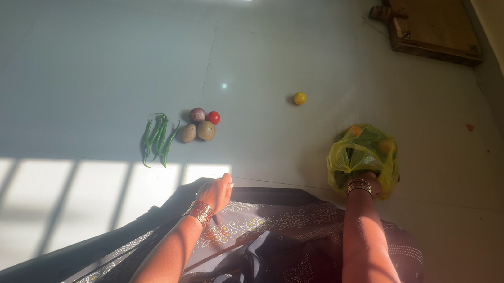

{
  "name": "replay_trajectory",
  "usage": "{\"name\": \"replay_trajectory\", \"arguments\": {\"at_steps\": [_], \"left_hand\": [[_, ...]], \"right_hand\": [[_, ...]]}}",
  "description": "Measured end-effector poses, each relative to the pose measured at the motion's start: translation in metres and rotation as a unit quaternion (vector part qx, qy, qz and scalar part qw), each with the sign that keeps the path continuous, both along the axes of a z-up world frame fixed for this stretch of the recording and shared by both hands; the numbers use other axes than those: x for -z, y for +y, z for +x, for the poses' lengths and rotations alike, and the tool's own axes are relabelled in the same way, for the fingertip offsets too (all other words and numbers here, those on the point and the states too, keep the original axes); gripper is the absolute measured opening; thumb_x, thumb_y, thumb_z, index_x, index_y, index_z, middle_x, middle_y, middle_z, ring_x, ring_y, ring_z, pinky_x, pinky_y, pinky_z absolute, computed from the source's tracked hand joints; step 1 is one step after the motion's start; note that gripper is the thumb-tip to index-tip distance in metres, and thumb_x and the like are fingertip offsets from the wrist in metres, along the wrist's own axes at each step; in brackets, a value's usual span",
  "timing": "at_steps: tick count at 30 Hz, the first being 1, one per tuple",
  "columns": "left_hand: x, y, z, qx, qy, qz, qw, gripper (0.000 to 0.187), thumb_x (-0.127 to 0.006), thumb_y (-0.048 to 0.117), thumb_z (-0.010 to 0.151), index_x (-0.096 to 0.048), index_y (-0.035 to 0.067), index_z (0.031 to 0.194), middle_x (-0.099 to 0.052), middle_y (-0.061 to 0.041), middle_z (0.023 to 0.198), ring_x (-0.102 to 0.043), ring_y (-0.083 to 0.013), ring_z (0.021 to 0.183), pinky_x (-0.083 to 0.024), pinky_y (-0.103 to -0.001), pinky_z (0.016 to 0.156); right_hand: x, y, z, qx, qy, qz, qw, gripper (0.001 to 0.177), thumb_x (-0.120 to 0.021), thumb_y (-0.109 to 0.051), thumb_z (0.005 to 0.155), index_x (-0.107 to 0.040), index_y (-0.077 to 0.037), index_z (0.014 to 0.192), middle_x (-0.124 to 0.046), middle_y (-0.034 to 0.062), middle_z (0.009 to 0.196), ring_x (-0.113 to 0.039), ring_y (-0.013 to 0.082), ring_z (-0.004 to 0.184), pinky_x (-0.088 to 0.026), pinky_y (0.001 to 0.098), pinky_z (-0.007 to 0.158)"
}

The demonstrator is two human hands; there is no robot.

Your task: The person sits on the floor and wipes a tomato with a white cloth, then places it back among other vegetables. The person then picks up a garlic bulb and begins peeling its outer layers with both hands.

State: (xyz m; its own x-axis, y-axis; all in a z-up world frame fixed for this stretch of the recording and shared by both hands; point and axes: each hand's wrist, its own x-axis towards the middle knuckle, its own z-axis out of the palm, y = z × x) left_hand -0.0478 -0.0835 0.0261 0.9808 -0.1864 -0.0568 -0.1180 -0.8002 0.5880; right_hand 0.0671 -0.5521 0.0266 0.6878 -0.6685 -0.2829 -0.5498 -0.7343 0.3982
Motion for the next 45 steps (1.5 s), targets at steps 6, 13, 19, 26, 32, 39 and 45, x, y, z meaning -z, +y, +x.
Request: {"name": "replay_trajectory", "arguments": {"at_steps": [6,13,19,26,32,39,45], "left_hand": [[-0.002,0.001,-0.001,-0.002,0.003,-0.008,1.000,0.014,-0.055,0.020,0.096,-0.056,0.008,0.103,-0.072,-0.018,0.085,-0.070,-0.0415,0.082,-0.056,-0.051,0.072],[0.002,0.001,-0.001,-0.003,-0.003,-0.017,1.000,0.013,-0.054,0.019,0.096,-0.056,0.008,0.104,-0.072,-0.019,0.085,-0.070,-0.0421,0.081,-0.055,-0.052,0.072],[0.004,0.001,-0.001,-0.008,0.003,-0.020,1.000,0.013,-0.055,0.019,0.095,-0.057,0.009,0.104,-0.073,-0.019,0.083,-0.070,-0.0419,0.082,-0.055,-0.052,0.073],[0.004,0.000,-0.001,-0.010,0.007,-0.006,1.000,0.013,-0.054,0.019,0.097,-0.057,0.009,0.104,-0.073,-0.019,0.084,-0.071,-0.0409,0.082,-0.056,-0.050,0.073],[0.004,0.003,0.000,-0.011,0.003,-0.003,1.000,0.014,-0.054,0.021,0.096,-0.057,0.009,0.104,-0.073,-0.019,0.085,-0.071,-0.0407,0.083,-0.056,-0.050,0.073],[0.001,0.003,0.001,-0.009,0.002,-0.010,1.000,0.016,-0.054,0.022,0.096,-0.058,0.010,0.105,-0.073,-0.019,0.089,-0.070,-0.0415,0.085,-0.056,-0.051,0.075],[0.000,0.002,-0.001,-0.007,0.019,0.000,1.000,0.017,-0.053,0.023,0.097,-0.057,0.010,0.107,-0.073,-0.019,0.090,-0.070,-0.0417,0.087,-0.055,-0.051,0.076]], "right_hand": [[0.008,0.006,0.000,0.039,0.004,0.021,0.999,0.075,-0.064,-0.054,0.092,-0.043,-0.013,0.151,-0.056,0.0112,0.138,-0.069,0.0195,0.099,-0.057,0.0381,0.061],[-0.002,-0.001,0.009,0.043,-0.020,0.066,0.997,0.072,-0.068,-0.049,0.090,-0.047,-0.011,0.147,-0.060,0.0117,0.130,-0.070,0.0197,0.094,-0.058,0.0377,0.063],[-0.017,-0.013,0.015,-0.020,-0.043,0.182,0.982,0.068,-0.071,-0.045,0.089,-0.050,-0.010,0.143,-0.064,0.0121,0.124,-0.071,0.0199,0.089,-0.059,0.0373,0.064],[-0.035,-0.002,0.002,-0.023,0.004,0.254,0.967,0.065,-0.074,-0.041,0.087,-0.054,-0.008,0.139,-0.068,0.0126,0.116,-0.072,0.0200,0.084,-0.060,0.0369,0.065],[-0.043,0.021,0.003,-0.026,0.013,0.258,0.966,0.062,-0.077,-0.037,0.086,-0.057,-0.007,0.135,-0.071,0.0130,0.109,-0.072,0.0202,0.080,-0.060,0.0365,0.066],[-0.060,0.028,0.002,-0.014,-0.028,0.301,0.953,0.058,-0.081,-0.033,0.084,-0.061,-0.005,0.131,-0.075,0.0135,0.101,-0.073,0.0204,0.074,-0.061,0.0361,0.068],[-0.081,0.018,-0.009,0.012,-0.183,0.431,0.883,0.055,-0.085,-0.025,0.080,-0.064,-0.005,0.127,-0.076,0.0120,0.092,-0.071,0.0174,0.063,-0.061,0.0346,0.062]]}}
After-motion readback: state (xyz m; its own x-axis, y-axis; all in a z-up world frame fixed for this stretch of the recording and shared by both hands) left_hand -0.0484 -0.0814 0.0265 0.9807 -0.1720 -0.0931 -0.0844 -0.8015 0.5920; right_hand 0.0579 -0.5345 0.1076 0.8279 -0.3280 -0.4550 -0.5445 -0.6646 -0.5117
